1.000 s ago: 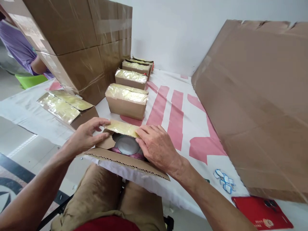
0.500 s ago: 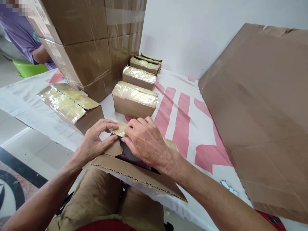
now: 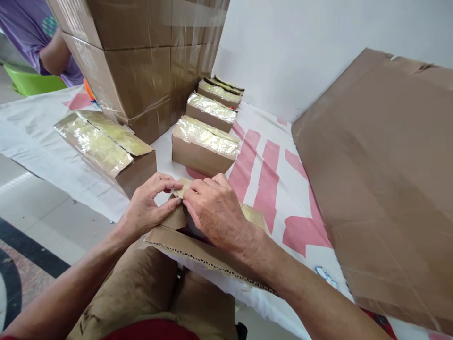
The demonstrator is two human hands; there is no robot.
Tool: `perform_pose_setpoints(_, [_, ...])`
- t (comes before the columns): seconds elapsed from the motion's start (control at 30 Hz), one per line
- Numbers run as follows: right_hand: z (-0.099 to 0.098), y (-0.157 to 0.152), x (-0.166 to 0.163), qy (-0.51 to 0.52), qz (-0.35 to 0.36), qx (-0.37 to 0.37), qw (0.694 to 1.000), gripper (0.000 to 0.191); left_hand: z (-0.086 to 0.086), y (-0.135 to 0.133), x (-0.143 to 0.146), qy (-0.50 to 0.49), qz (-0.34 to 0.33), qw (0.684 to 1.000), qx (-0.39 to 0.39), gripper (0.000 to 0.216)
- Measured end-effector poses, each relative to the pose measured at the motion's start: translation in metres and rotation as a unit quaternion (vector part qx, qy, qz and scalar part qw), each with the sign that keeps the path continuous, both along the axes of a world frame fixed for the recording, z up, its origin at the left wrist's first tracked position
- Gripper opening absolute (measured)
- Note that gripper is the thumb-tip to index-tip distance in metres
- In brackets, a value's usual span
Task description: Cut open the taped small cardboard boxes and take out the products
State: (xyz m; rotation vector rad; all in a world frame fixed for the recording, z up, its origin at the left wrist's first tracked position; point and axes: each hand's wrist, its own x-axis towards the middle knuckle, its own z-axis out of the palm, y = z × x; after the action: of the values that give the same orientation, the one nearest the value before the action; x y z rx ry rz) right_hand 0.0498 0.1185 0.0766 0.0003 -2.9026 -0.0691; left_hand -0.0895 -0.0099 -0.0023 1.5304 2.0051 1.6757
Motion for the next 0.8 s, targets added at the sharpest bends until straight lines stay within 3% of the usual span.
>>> perform_pose_setpoints(0.13, [-0.001,-0.001,-0.004,0.005,-0.001,0.032,0.999,0.030,0.000,0.000,0.000,-0.006,-0.001,1.000,0.003,0.019])
perform_pose_setpoints(0.4, [-0.009,-0.003,-0.010,0.048,-0.040,0.008,0.998,0.027,0.000,-0.001,-0.003,-0.015,-0.011,1.000,-0.001,0.023])
perform_pose_setpoints(0.67, [-0.019,-0.006,-0.009,0.091,-0.078,-0.098,0.988,0.023,-0.002,0.001,0.002,-0.061,-0.002,0.998,0.025,0.015])
perform_pose_setpoints(0.8, [-0.026,-0.005,-0.010,0.115,-0.084,-0.116,0.983,0.022,0.003,0.004,0.005,-0.114,0.006,0.993,0.007,0.017])
